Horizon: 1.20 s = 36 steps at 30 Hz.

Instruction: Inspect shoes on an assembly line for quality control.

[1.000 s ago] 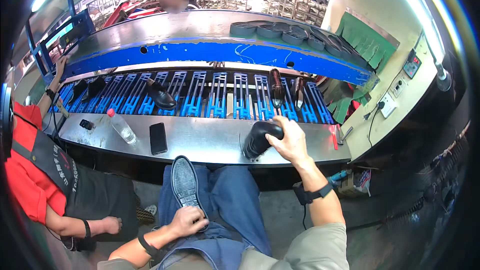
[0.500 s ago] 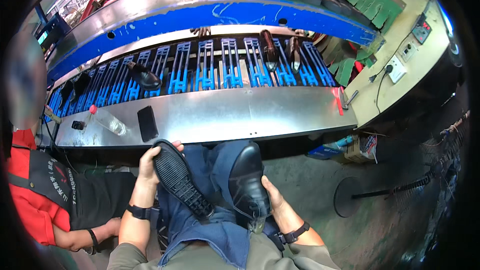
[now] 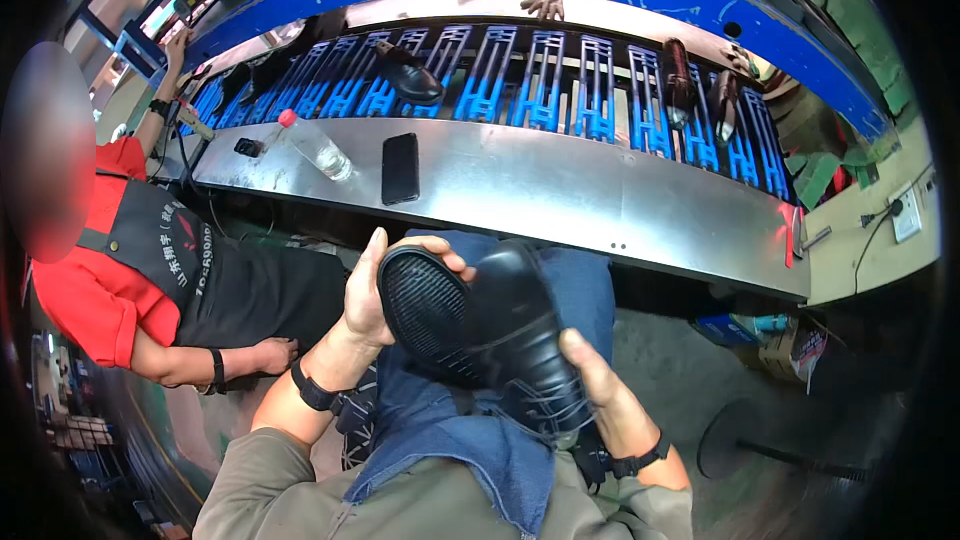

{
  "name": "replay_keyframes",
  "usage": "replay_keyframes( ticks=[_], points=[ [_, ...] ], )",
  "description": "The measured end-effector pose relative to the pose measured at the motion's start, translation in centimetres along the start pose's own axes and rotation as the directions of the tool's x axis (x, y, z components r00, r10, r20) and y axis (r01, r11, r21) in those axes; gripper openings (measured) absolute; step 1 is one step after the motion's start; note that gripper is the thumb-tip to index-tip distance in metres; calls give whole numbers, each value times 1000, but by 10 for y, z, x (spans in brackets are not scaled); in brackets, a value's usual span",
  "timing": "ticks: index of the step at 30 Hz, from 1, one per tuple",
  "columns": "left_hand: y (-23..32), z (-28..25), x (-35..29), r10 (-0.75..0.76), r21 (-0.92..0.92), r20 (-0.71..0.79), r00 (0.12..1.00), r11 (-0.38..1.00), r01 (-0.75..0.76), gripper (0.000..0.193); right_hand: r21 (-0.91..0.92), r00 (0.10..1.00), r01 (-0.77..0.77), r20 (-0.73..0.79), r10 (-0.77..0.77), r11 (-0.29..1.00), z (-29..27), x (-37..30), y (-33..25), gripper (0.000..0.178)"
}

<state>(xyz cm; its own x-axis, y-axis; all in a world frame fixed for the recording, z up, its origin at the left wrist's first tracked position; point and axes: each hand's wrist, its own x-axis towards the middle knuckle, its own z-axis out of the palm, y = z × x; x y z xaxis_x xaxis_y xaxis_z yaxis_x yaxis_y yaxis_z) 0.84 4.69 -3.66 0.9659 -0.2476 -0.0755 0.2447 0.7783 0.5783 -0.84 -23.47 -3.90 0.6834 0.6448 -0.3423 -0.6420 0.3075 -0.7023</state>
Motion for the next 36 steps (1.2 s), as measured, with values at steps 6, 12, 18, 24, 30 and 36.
replay_keyframes(
  ticks=[6, 12, 18, 24, 30, 36],
  points=[
    [-3, 40, -9, 58, 540, 155, 986, 831, -133, 70, -277, 922, 125, 386, -9, 953, -1, 8, 12, 81],
    [-2, 64, -18, 107, 670, 141, 984, 721, -175, 66, -292, 934, 130, 357, -18, 947, 5, -1, 12, 81],
    [-4, 71, -24, 130, 694, 135, 982, 695, -188, 65, -293, 939, 143, 341, -36, 945, 4, -3, 10, 78],
    [-8, 73, -22, 141, 673, 128, 982, 714, -190, 65, -280, 943, 143, 329, -45, 949, 2, -5, 12, 76],
    [-9, 77, -22, 138, 675, 92, 986, 720, -163, 67, -302, 941, 166, 334, -59, 939, -3, -3, 12, 73],
    [-10, 75, -22, 127, 663, 109, 986, 730, -167, 61, -311, 943, 160, 328, -53, 937, -7, -3, 16, 71]
  ],
)
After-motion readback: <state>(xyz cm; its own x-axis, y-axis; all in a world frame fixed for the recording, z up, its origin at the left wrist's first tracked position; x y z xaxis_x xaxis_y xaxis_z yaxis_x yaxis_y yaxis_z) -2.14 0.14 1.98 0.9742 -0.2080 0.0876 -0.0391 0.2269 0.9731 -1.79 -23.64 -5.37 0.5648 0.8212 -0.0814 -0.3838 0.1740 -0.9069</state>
